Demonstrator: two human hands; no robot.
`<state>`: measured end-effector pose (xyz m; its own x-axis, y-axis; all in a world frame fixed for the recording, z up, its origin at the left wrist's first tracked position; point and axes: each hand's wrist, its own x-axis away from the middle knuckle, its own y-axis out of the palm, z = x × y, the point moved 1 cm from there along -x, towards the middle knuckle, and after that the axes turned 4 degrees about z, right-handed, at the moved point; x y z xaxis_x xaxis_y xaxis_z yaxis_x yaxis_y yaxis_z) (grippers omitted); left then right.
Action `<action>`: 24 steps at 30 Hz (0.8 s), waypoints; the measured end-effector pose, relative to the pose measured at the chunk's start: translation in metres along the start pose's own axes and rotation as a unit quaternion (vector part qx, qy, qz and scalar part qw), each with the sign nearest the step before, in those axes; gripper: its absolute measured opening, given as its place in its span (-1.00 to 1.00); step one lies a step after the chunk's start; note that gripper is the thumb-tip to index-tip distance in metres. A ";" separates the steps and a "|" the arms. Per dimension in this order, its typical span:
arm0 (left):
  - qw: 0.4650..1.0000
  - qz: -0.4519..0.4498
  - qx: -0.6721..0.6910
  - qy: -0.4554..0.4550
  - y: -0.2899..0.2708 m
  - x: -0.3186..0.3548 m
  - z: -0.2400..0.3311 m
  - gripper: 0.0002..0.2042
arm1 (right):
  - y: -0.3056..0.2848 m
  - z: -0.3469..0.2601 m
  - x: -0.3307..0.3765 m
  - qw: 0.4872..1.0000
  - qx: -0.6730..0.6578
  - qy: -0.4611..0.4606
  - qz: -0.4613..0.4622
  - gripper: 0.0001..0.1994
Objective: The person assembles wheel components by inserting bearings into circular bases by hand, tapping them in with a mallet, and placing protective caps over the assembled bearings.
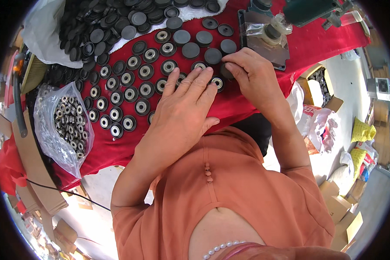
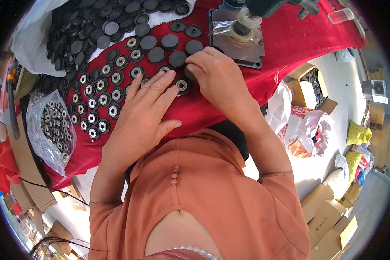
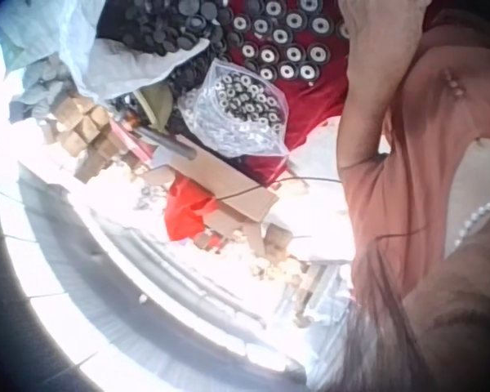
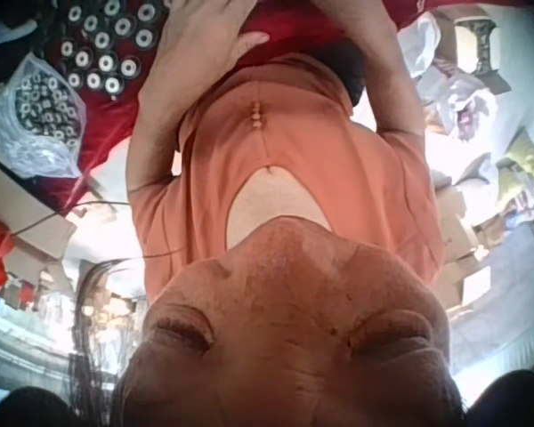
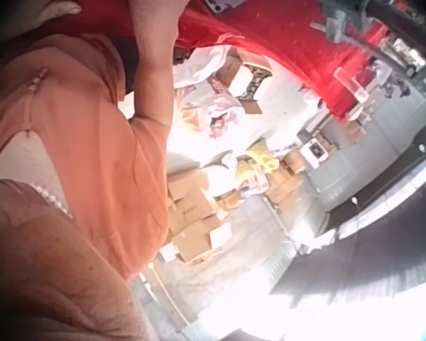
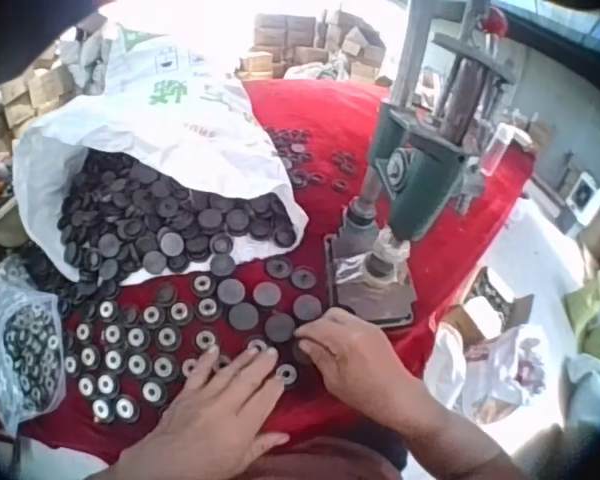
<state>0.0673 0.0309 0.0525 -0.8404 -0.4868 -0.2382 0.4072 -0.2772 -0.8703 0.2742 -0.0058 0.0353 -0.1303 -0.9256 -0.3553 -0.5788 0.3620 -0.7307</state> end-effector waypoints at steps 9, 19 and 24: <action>1.000 0.007 0.007 -0.003 0.009 -0.002 0.005 -0.37 | -0.003 0.002 0.020 0.992 -0.011 -0.013 0.126 -0.79; 0.999 0.045 -0.003 0.026 0.034 -0.021 0.011 -0.32 | 0.005 0.003 0.045 0.967 0.235 -0.066 0.069 -0.59; 0.994 0.093 -0.050 0.040 0.037 -0.032 0.018 -0.45 | 0.007 0.003 0.048 0.967 0.244 -0.048 0.063 -0.58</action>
<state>0.1157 0.0212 0.0356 -0.7818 -0.4526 -0.4289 0.5235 -0.1028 -0.8458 0.2660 -0.0470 0.0120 -0.0863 -0.8644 -0.4953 -0.1116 0.5025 -0.8574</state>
